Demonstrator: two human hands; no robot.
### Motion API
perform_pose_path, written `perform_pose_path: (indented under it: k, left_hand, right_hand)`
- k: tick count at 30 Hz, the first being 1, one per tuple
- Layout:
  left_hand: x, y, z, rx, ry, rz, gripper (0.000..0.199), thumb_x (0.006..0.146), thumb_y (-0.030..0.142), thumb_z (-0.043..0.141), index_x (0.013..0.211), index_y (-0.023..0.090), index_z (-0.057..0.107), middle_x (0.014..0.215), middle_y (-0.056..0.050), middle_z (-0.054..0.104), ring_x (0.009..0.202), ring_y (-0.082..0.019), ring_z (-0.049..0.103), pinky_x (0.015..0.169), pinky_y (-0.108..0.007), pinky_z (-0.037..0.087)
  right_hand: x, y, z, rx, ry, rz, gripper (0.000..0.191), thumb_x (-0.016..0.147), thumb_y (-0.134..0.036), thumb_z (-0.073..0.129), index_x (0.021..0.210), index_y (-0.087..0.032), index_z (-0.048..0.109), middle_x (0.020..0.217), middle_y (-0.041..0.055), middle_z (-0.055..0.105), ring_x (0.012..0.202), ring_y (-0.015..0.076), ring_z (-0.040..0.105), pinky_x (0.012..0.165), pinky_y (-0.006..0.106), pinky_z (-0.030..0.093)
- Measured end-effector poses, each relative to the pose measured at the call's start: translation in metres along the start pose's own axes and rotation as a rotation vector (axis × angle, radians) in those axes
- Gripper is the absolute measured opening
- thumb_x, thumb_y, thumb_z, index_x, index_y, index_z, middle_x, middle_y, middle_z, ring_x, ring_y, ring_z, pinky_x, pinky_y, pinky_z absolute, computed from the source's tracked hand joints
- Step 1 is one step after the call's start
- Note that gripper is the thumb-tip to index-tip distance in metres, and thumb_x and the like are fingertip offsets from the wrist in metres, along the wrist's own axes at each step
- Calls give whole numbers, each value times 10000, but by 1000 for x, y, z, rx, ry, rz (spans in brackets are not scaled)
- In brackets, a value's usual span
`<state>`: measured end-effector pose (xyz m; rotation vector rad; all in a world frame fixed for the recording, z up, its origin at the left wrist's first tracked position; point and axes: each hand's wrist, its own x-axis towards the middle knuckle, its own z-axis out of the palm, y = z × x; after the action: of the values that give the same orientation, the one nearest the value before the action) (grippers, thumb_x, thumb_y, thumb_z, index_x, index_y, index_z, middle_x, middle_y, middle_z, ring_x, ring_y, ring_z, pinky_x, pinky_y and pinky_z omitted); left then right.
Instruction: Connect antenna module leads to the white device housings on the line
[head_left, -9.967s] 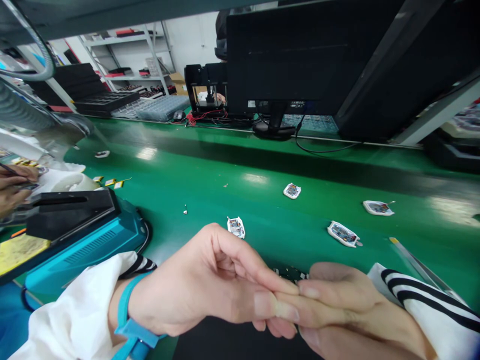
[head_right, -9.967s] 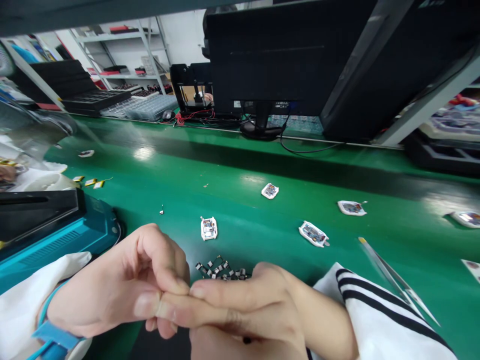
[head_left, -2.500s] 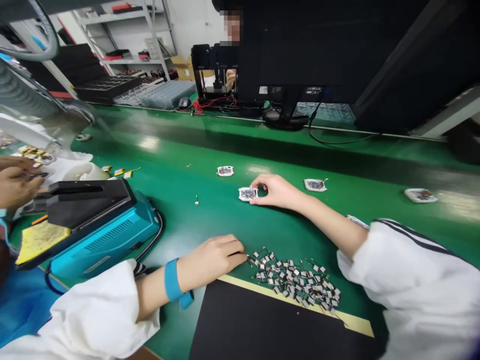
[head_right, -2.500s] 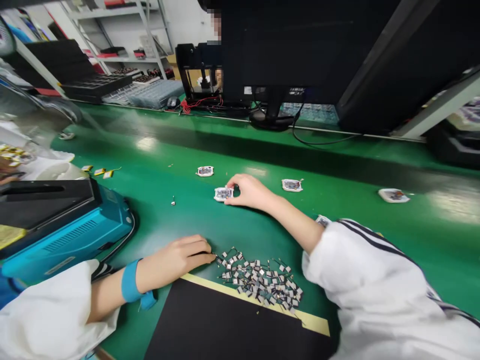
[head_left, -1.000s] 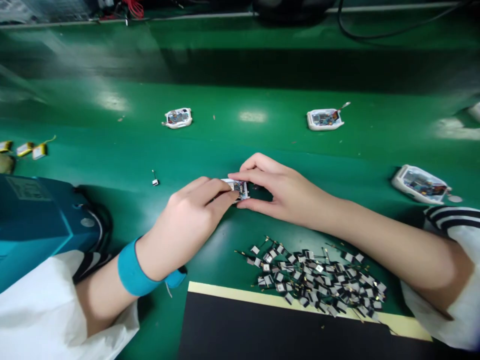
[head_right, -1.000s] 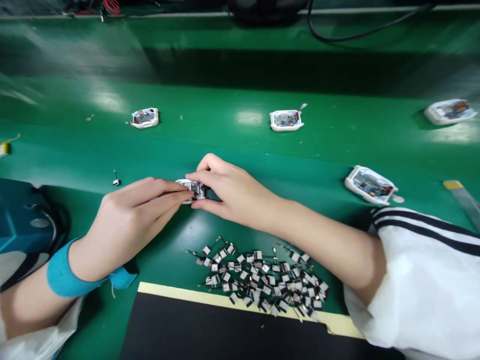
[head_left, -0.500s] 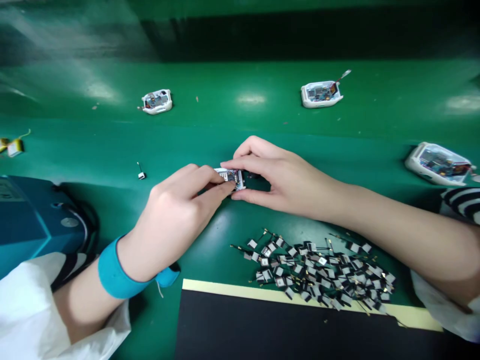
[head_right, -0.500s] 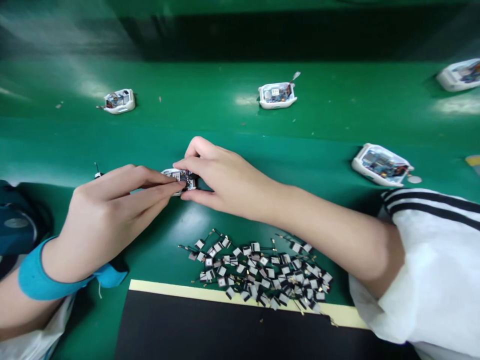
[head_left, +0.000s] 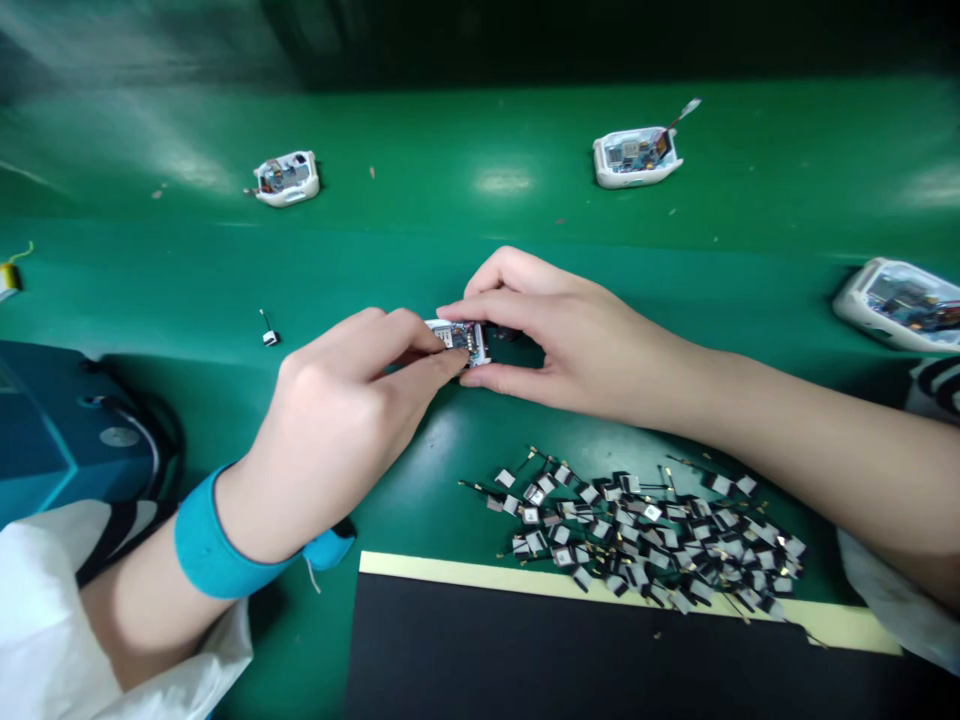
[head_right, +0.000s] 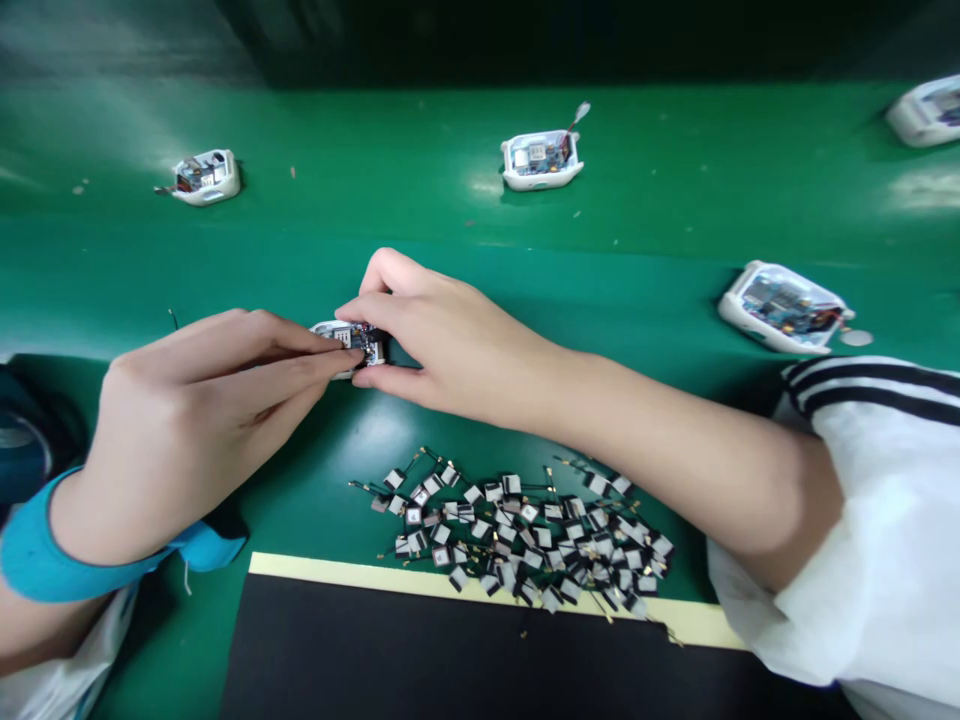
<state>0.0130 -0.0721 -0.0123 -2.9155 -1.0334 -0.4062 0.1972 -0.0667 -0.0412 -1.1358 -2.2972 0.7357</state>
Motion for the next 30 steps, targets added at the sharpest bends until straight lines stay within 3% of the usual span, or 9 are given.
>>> perform_pose_path:
  k: [20,26,30]
  left_hand:
    - [2,4,-2,-24,-43,-107,208,850,276,419,825,221,618,778,-9,606,719,-140,553,579,-261,428]
    - [3,4,-1,-111,-45,-156,215,841,293,439,757,213,619,741,-2,598,689,-136,546,585,-256,427]
    - [1,0,2,-95,-5,-41,192,840,259,436,818,218,623,785,-3,592,702,-137,532,601,-254,431]
  right_hand:
    - [0,0,0,-20,-5,-9,332,750,-386,514,1030,-208,536,995,8,482,922,170,511,768,310,425]
    - [-5,-1,-10,2,71,27,297,866,-346,315,1048,-202,502,1007,4,478,968,143,483,819,312,407]
    - [-13,1,-19,-150,126,37,266,858,-314,352,987,-237,571,986,29,497,969,169,485,815,326,420]
